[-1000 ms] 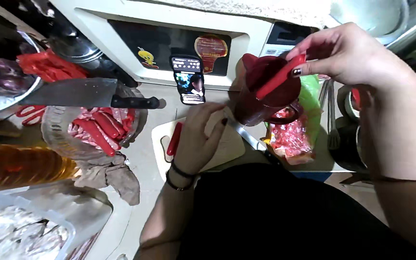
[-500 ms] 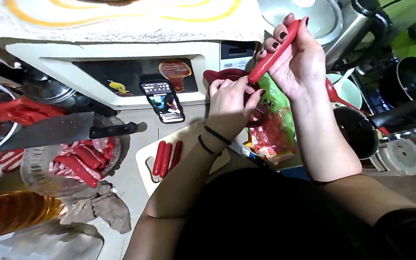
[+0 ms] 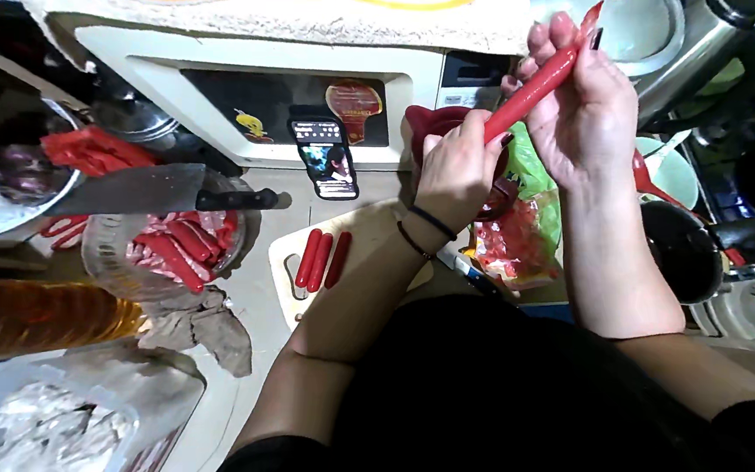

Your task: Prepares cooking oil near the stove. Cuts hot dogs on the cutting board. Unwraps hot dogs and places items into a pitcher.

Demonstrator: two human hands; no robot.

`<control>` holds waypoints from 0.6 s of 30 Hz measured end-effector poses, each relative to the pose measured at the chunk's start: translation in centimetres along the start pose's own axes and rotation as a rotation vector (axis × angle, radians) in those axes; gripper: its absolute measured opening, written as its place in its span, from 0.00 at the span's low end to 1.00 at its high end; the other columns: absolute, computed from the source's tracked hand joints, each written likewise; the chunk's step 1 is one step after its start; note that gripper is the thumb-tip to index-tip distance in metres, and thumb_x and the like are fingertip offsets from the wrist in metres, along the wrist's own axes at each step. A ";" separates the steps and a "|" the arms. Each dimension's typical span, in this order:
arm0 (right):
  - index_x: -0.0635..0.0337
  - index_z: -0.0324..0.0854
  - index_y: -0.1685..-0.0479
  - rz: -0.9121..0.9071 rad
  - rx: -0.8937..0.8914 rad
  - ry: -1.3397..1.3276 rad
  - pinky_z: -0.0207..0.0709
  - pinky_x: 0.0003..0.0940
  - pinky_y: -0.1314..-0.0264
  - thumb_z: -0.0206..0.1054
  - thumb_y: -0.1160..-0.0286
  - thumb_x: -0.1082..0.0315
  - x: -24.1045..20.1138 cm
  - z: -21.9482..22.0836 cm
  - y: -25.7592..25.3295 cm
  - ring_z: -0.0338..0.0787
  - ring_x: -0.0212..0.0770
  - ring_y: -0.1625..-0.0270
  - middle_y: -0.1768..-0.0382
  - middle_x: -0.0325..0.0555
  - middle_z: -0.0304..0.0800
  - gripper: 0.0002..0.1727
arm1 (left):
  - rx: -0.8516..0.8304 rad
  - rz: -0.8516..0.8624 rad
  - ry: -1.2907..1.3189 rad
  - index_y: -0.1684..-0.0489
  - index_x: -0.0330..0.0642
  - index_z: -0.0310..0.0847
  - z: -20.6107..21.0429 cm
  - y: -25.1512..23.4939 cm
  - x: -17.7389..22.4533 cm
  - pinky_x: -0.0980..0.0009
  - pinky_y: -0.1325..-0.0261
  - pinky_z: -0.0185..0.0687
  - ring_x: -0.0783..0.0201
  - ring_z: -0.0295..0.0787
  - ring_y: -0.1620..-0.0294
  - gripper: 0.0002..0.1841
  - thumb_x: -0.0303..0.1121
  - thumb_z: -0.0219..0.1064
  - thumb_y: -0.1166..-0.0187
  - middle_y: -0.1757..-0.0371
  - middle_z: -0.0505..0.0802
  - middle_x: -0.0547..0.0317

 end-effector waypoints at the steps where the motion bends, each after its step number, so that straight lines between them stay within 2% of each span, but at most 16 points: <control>1: 0.58 0.75 0.47 -0.008 0.014 0.033 0.87 0.41 0.35 0.33 0.03 0.69 -0.1 -0.3 0.1 0.94 0.38 0.50 0.57 0.40 0.92 0.21 | -0.017 -0.006 -0.028 0.31 0.32 0.77 0.1 0.0 0.0 0.46 0.27 0.70 0.50 0.90 0.39 0.19 0.37 0.55 0.09 0.46 0.94 0.44; 3: 0.54 0.73 0.53 -0.043 0.069 0.061 0.88 0.41 0.38 0.41 0.10 0.77 -0.7 -1.4 0.0 0.93 0.35 0.61 0.73 0.34 0.87 0.14 | -0.010 0.013 -0.098 0.36 0.33 0.81 0.3 0.2 0.2 0.46 0.30 0.70 0.50 0.90 0.41 0.19 0.39 0.55 0.09 0.48 0.95 0.45; 4: 0.53 0.71 0.54 -0.057 0.077 0.046 0.88 0.41 0.39 0.42 0.13 0.80 -1.1 -1.8 -0.1 0.90 0.33 0.67 0.79 0.32 0.81 0.14 | 0.024 0.047 -0.143 0.40 0.33 0.83 0.1 0.5 0.6 0.47 0.33 0.71 0.50 0.91 0.45 0.18 0.40 0.57 0.10 0.52 0.95 0.46; 6: 0.52 0.67 0.57 -0.088 0.048 -0.011 0.88 0.37 0.45 0.40 0.14 0.81 -2.0 -2.2 -0.1 0.82 0.30 0.77 0.86 0.29 0.71 0.15 | 0.145 0.138 -0.223 0.48 0.35 0.86 -0.8 1.7 1.7 0.50 0.40 0.72 0.50 0.91 0.54 0.16 0.40 0.61 0.12 0.61 0.94 0.48; 8: 0.50 0.65 0.59 -0.122 0.030 -0.033 0.83 0.28 0.59 0.36 0.13 0.79 -3.2 -2.9 0.2 0.74 0.27 0.82 0.89 0.26 0.65 0.16 | 0.242 0.197 -0.262 0.54 0.35 0.88 -2.0 3.5 2.2 0.50 0.44 0.72 0.51 0.89 0.60 0.14 0.38 0.63 0.15 0.65 0.93 0.49; 10: 0.48 0.66 0.59 -0.099 0.024 0.056 0.74 0.21 0.74 0.31 0.08 0.73 -4.1 -3.8 1.0 0.70 0.25 0.85 0.89 0.24 0.65 0.18 | 0.213 0.132 -0.253 0.50 0.33 0.87 -3.2 5.6 0.8 0.47 0.40 0.73 0.48 0.91 0.55 0.15 0.37 0.61 0.13 0.60 0.95 0.46; 12: 0.43 0.68 0.54 0.016 -0.022 0.339 0.75 0.21 0.78 0.31 0.07 0.69 -3.6 -4.6 2.6 0.72 0.24 0.85 0.85 0.21 0.69 0.18 | 0.160 0.015 -0.262 0.43 0.32 0.83 -4.4 8.5 -2.4 0.43 0.37 0.74 0.43 0.90 0.48 0.17 0.37 0.55 0.09 0.53 0.93 0.40; 13: 0.42 0.68 0.50 0.099 -0.045 0.500 0.78 0.23 0.76 0.35 0.08 0.69 -2.6 -5.4 3.7 0.73 0.23 0.82 0.82 0.21 0.71 0.15 | 0.134 -0.068 -0.268 0.37 0.31 0.80 -5.0 10.3 -4.5 0.40 0.31 0.73 0.41 0.88 0.41 0.18 0.36 0.52 0.08 0.46 0.91 0.37; 15: 0.48 0.70 0.46 0.270 -0.103 0.778 0.85 0.29 0.61 0.42 0.10 0.69 0.6 -7.7 6.0 0.81 0.25 0.73 0.74 0.25 0.76 0.11 | 0.184 -0.242 -0.285 0.35 0.28 0.78 -6.5 14.3 -9.7 0.37 0.32 0.74 0.39 0.87 0.40 0.19 0.36 0.51 0.08 0.45 0.90 0.34; 16: 0.55 0.73 0.43 0.354 -0.132 0.896 0.86 0.32 0.52 0.44 0.08 0.68 2.3 -9.0 7.4 0.85 0.27 0.64 0.66 0.32 0.82 0.11 | 0.223 -0.332 -0.298 0.36 0.28 0.78 -7.1 16.5 -12.2 0.36 0.31 0.73 0.38 0.87 0.40 0.20 0.37 0.50 0.08 0.44 0.89 0.33; 18: 0.61 0.76 0.35 0.477 -0.201 1.095 0.81 0.39 0.36 0.43 0.08 0.69 4.8 -11.1 9.4 0.87 0.33 0.44 0.44 0.45 0.87 0.17 | 0.273 -0.541 -0.358 0.34 0.26 0.76 -8.2 21.0 -16.8 0.32 0.28 0.67 0.32 0.82 0.34 0.22 0.39 0.48 0.07 0.39 0.87 0.28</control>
Point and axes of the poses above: each hand's wrist, its own y-axis away from the middle knuckle, its own z-axis out of the palm, x = y × z, the point moved 10 cm from there along -y, towards the middle knuckle
